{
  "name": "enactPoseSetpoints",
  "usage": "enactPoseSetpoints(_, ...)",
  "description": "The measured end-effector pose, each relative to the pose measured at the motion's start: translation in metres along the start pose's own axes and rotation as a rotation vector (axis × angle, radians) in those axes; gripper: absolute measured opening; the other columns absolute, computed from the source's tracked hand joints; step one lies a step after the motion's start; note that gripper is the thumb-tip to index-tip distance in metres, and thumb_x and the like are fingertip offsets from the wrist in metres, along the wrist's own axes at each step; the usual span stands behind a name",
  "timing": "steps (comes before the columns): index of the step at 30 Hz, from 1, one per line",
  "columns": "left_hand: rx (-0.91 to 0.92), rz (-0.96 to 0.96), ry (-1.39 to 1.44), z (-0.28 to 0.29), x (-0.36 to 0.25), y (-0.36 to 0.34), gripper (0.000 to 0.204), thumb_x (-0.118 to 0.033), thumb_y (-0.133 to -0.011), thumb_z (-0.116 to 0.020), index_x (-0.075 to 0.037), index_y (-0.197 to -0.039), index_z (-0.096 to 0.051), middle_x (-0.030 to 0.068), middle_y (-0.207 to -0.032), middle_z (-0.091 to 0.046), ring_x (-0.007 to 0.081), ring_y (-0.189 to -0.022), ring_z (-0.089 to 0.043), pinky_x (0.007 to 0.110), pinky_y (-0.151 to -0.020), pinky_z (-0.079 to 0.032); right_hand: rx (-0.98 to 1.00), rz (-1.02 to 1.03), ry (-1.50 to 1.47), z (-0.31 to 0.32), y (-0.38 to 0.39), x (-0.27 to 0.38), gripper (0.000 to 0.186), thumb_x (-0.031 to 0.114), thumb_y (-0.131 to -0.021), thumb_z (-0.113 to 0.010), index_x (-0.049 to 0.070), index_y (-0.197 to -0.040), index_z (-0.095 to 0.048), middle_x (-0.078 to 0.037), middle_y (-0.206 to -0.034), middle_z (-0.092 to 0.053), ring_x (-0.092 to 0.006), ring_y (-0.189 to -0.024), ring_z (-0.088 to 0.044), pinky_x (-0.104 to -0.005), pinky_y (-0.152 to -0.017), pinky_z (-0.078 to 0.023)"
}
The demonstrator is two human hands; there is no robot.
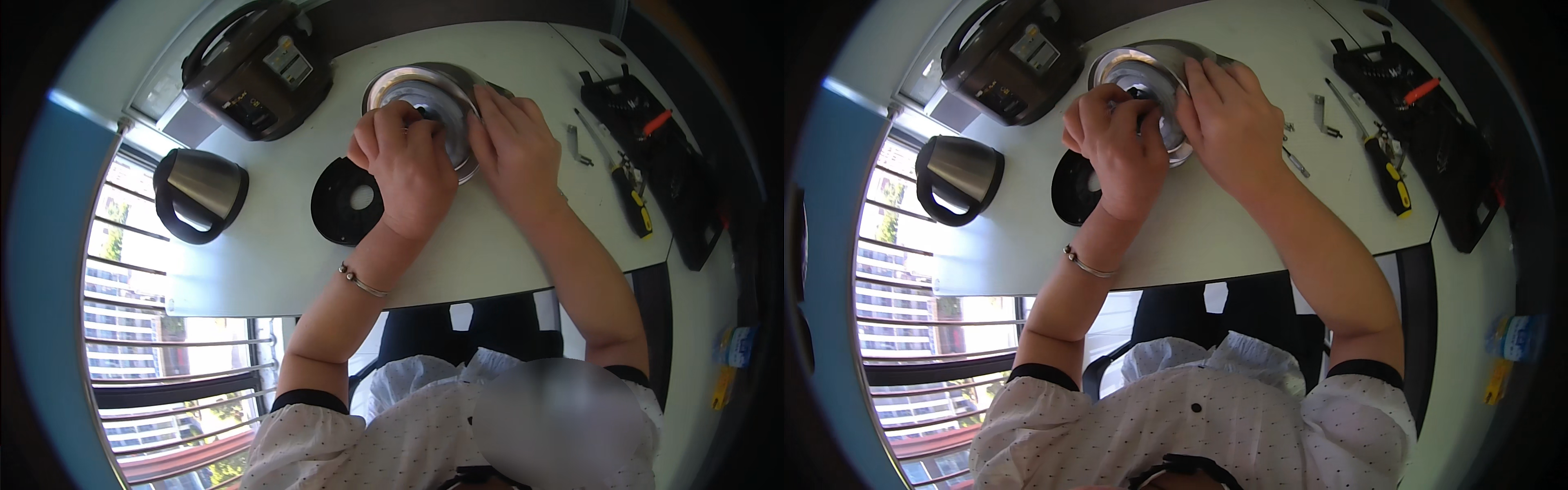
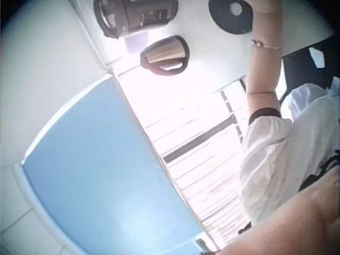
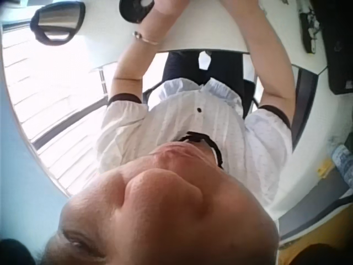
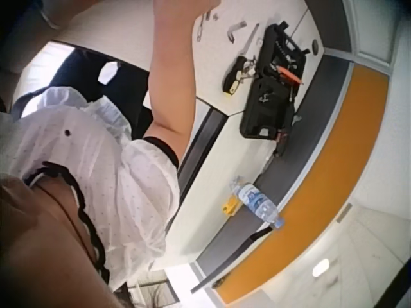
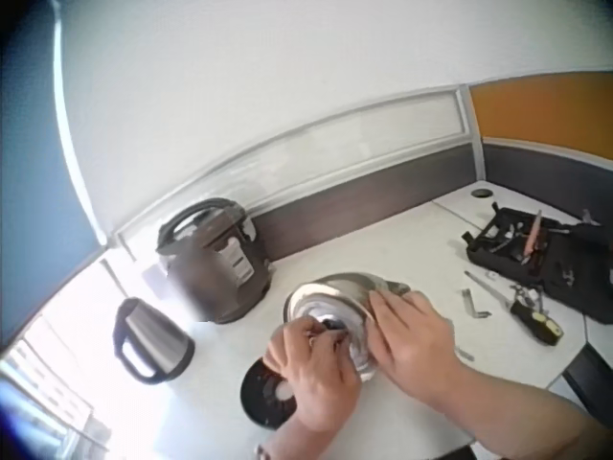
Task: The person disassembles a small appliance, likely a rice cooker, by removing screws and detaching internal components. They use a screwdriver to loosen fasteners and manipulate wires and a heating element within the base.
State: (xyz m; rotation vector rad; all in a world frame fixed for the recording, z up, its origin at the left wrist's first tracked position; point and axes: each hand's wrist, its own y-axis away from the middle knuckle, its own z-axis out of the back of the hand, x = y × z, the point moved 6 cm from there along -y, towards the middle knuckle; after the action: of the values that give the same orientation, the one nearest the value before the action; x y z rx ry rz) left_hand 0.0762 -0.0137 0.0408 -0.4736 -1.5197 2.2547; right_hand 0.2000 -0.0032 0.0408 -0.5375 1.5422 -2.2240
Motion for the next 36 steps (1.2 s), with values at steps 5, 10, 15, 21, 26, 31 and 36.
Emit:
enactPoseSetpoints(5,0.001,0.05,0.094,0.002,0.007,-0.001,0.011,-0.007,-0.066,-0.071,-0.013,-0.075,-0.069,0.0011,-0.093,-0.055,0.0238,-0.097,-0.047,0.037,-0.086,-0.028,0.037,0.004,0.023,0.0,0.001,-0.001,0.028,0.015,-0.08,-0.066,0.002,-0.104,-0.067,-0.01,-0.098,-0.069,-0.0241,-0.085,-0.062,-0.0319,-0.064,-0.054)
enactPoseSetpoints(10,-0.028,-0.017,0.204,0.016,0.014,-0.009,0.018,-0.007,-0.065,-0.075,-0.011,-0.082,-0.071,0.0033,-0.094,-0.057,0.0249,-0.093,-0.049,0.037,-0.08,-0.035,0.098,-0.008,-0.031,-0.001,0.0,-0.004,0.028,0.011,-0.081,-0.065,0.0,-0.107,-0.066,-0.013,-0.098,-0.069,-0.0269,-0.085,-0.063,-0.0335,-0.07,-0.053)
enactPoseSetpoints(15,-0.16,0.117,0.163,0.03,0.064,-0.02,0.025,-0.008,-0.071,-0.075,-0.008,-0.095,-0.07,0.0066,-0.096,-0.059,0.0276,-0.092,-0.051,0.037,-0.082,-0.041,0.099,0.006,-0.05,-0.002,-0.001,-0.004,0.025,0.009,-0.084,-0.063,-0.002,-0.106,-0.066,-0.014,-0.097,-0.069,-0.0282,-0.083,-0.063,-0.034,-0.071,-0.052)
enactPoseSetpoints(21,0.021,0.296,0.362,0.004,0.096,-0.01,0.029,-0.022,-0.081,-0.072,-0.005,-0.104,-0.069,0.0109,-0.106,-0.065,0.0279,-0.102,-0.057,0.035,-0.088,-0.045,0.134,-0.01,-0.102,-0.003,-0.002,-0.009,0.022,0.007,-0.086,-0.061,-0.004,-0.105,-0.066,-0.014,-0.096,-0.069,-0.0298,-0.083,-0.063,-0.0357,-0.073,-0.051)
enactPoseSetpoints(26,0.212,0.391,0.492,-0.006,0.097,-0.007,0.026,-0.019,-0.083,-0.069,-0.002,-0.102,-0.068,0.0119,-0.095,-0.067,0.0268,-0.087,-0.062,0.032,-0.078,-0.047,0.161,-0.056,-0.208,-0.004,-0.003,-0.019,0.024,0.008,-0.087,-0.06,-0.005,-0.107,-0.066,-0.016,-0.098,-0.069,-0.0288,-0.086,-0.063,-0.0351,-0.075,-0.05)
enactPoseSetpoints(31,0.223,0.418,0.489,-0.005,0.098,-0.005,0.018,-0.013,-0.084,-0.068,-0.001,-0.096,-0.069,0.009,-0.089,-0.066,0.0201,-0.079,-0.063,0.029,-0.067,-0.048,0.179,-0.132,-0.273,-0.005,-0.002,-0.028,0.025,0.007,-0.087,-0.06,-0.004,-0.108,-0.066,-0.017,-0.098,-0.068,-0.0266,-0.087,-0.063,-0.0345,-0.077,-0.05)
enactPoseSetpoints(36,0.184,0.364,0.495,-0.006,0.096,-0.003,0.016,-0.012,-0.083,-0.068,-0.001,-0.095,-0.068,0.0081,-0.084,-0.065,0.0181,-0.073,-0.061,0.029,-0.063,-0.048,0.195,-0.212,-0.342,-0.004,-0.002,-0.034,0.024,0.006,-0.087,-0.059,-0.004,-0.107,-0.067,-0.016,-0.094,-0.068,-0.0245,-0.085,-0.063,-0.0328,-0.077,-0.049)
